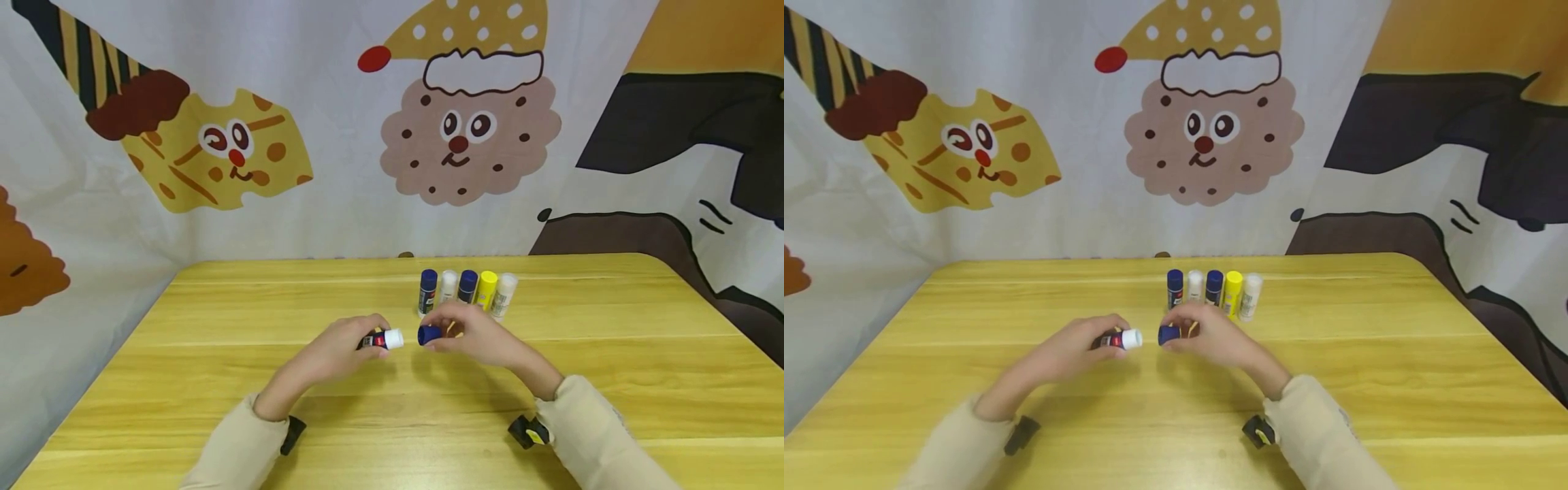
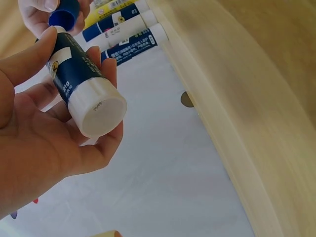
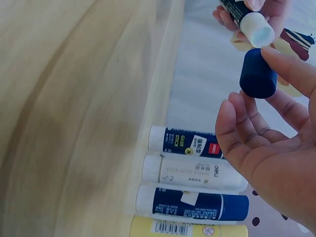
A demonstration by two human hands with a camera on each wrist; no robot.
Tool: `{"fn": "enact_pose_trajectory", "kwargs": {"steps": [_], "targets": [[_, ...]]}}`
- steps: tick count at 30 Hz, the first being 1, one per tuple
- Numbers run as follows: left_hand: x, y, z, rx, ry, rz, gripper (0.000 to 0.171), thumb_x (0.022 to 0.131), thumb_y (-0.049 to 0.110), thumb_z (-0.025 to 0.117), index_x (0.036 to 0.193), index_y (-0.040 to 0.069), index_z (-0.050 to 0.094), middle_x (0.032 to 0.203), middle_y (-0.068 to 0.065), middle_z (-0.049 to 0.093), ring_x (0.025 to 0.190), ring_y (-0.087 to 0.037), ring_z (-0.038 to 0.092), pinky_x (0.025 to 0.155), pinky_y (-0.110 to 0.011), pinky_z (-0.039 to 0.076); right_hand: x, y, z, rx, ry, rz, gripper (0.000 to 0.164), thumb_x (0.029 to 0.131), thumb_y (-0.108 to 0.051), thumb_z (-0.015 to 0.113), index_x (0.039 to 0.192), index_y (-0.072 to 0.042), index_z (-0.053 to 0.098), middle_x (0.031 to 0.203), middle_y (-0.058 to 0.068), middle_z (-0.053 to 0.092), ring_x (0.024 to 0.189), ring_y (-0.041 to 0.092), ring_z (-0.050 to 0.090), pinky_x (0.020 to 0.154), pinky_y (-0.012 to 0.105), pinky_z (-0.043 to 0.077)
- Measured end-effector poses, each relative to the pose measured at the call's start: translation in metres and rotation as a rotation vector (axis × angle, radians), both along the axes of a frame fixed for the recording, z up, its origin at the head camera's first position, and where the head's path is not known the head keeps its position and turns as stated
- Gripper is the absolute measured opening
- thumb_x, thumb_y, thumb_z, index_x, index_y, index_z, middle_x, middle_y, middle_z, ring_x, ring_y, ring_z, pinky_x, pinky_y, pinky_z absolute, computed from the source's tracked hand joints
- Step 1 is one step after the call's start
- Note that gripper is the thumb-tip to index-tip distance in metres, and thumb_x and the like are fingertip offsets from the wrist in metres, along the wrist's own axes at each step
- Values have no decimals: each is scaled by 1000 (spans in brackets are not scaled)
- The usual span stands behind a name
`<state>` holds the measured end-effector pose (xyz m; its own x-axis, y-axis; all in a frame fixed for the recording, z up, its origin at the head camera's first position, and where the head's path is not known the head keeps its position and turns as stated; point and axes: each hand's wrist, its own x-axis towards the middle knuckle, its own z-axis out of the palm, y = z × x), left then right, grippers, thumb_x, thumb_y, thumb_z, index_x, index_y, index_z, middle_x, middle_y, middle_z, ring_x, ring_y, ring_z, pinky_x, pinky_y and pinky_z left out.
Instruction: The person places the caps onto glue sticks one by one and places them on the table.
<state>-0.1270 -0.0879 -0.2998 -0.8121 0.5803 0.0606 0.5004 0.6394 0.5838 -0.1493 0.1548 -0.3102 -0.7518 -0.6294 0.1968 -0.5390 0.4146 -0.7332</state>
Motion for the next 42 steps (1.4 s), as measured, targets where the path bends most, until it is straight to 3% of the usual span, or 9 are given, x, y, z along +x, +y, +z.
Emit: {"fn": "enact_pose_trajectory", "kwargs": {"steps": [18, 42], "targets": [[1, 11, 2, 39, -37, -35, 21, 89, 14, 60, 107, 4, 56, 86, 1, 58, 68, -10, 49, 62, -26, 43, 4, -12, 0, -29, -50, 32, 22, 81, -8, 69, 101, -5, 63, 89, 1, 61, 81, 15, 57, 70, 31, 50], [0, 14, -1, 43, -17, -29, 19, 86, 14, 63, 102, 4, 59, 84, 1, 58, 67, -10, 47, 61, -27, 42, 3, -12, -4, -29, -62, 43, 20, 81, -10, 69, 100, -6, 63, 88, 0, 61, 80, 14, 56, 69, 31, 50]]}}
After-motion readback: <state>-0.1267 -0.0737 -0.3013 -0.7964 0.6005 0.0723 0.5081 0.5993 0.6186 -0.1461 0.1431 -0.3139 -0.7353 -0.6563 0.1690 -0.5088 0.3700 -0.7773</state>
